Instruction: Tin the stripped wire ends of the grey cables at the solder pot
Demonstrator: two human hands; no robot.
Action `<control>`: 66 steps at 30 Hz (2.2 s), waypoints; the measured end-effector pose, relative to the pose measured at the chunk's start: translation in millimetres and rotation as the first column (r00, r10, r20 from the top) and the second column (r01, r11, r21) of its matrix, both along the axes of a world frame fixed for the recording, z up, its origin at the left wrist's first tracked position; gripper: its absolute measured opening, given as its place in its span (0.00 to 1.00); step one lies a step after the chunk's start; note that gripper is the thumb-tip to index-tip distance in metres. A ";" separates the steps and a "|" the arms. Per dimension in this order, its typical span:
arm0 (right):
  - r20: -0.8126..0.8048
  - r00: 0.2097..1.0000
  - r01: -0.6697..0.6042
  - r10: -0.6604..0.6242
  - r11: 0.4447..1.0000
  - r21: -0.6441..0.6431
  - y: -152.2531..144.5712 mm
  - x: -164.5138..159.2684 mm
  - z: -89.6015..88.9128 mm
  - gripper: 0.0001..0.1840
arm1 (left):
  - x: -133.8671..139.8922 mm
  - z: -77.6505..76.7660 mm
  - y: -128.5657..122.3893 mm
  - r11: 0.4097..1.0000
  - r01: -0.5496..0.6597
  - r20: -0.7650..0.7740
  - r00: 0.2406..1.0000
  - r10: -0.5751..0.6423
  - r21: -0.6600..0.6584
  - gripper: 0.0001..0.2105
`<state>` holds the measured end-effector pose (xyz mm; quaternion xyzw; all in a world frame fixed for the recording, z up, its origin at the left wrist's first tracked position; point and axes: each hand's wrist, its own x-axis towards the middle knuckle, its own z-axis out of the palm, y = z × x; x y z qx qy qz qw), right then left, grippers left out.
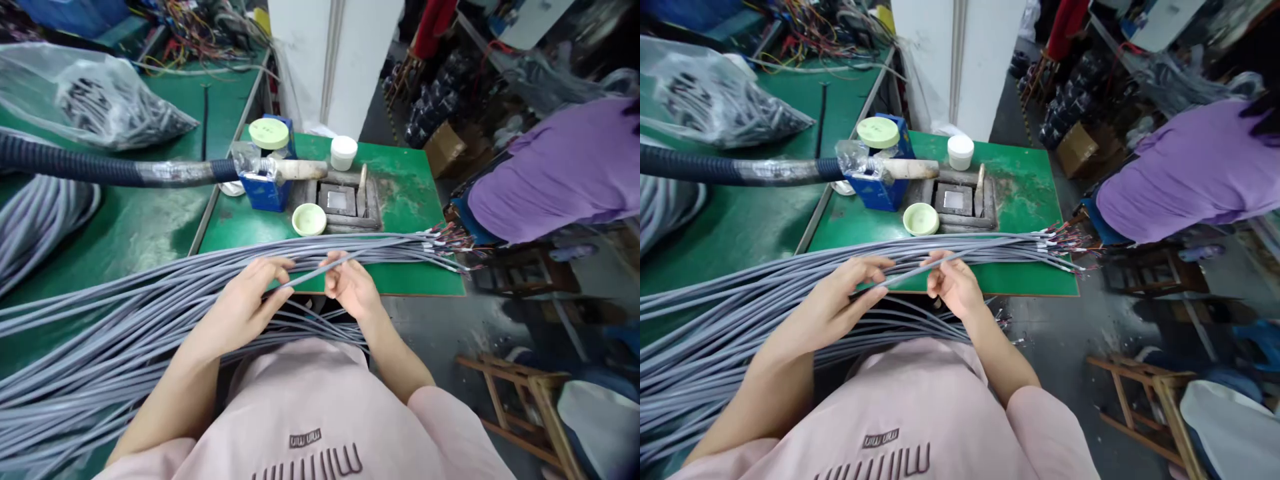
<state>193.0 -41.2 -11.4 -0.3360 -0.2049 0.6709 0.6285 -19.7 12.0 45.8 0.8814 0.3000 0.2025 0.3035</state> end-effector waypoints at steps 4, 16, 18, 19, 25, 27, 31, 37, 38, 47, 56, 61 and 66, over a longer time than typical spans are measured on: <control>-0.004 0.940 0.341 -0.341 0.940 0.010 -12.9 29.6 5.9 0.07 | -12.8 5.8 -4.9 0.986 0.004 0.001 1.000 -0.004 -0.169 0.05; 0.387 0.505 0.644 -0.771 0.636 0.426 -60.1 101.4 27.2 0.17 | 9.7 -28.5 -2.4 0.966 0.092 -0.020 0.995 -0.100 -0.240 0.08; 0.606 0.511 0.470 -0.609 0.789 0.397 -69.7 93.0 22.1 0.17 | 20.3 -35.3 -5.4 0.957 0.122 0.033 0.993 -0.117 -0.264 0.09; 0.721 0.505 0.353 -0.475 0.876 0.329 -73.0 86.7 17.9 0.17 | 26.7 -38.0 -7.3 0.946 0.121 0.075 0.992 -0.103 -0.301 0.11; 0.985 0.153 -0.235 0.078 0.971 -0.040 -71.4 42.9 -5.1 0.17 | 64.9 -47.8 -13.9 0.775 0.116 0.354 0.924 0.147 -0.622 0.17; 0.989 0.087 -0.299 0.118 0.950 -0.087 -68.2 34.5 -4.9 0.17 | 71.7 -49.1 -13.2 0.733 0.118 0.429 0.867 0.252 -0.669 0.13; 0.982 0.029 -0.367 0.189 0.915 -0.165 -64.0 29.3 2.2 0.17 | 76.4 -49.4 -12.0 0.671 0.113 0.508 0.748 0.427 -0.732 0.12; 0.976 0.015 -0.401 0.216 0.896 -0.192 -58.1 30.4 2.6 0.17 | 73.0 -48.5 -9.6 0.634 0.135 0.525 0.703 0.480 -0.761 0.16; 0.978 0.028 -0.410 0.205 0.895 -0.176 -56.7 31.5 2.9 0.16 | 72.4 -48.3 -9.8 0.634 0.147 0.530 0.705 0.471 -0.759 0.16; 0.872 0.487 -0.228 0.054 0.971 0.067 -44.8 26.0 12.0 0.21 | 84.8 -49.1 -24.9 0.561 0.316 0.568 0.743 0.355 -0.765 0.17; 0.597 0.798 -0.114 0.081 0.993 0.017 -41.3 17.4 -7.8 0.21 | 84.0 -46.5 -17.7 0.443 0.215 0.469 0.634 0.615 -0.870 0.16; 0.454 0.885 -0.114 0.105 0.993 -0.007 -37.6 13.8 -5.6 0.21 | 85.8 -54.8 -17.3 0.442 0.243 0.492 0.597 0.633 -0.863 0.14; 0.412 0.904 -0.090 0.110 0.994 -0.067 -35.9 10.8 -1.4 0.22 | 87.5 -56.7 -17.2 0.420 0.248 0.482 0.566 0.669 -0.873 0.13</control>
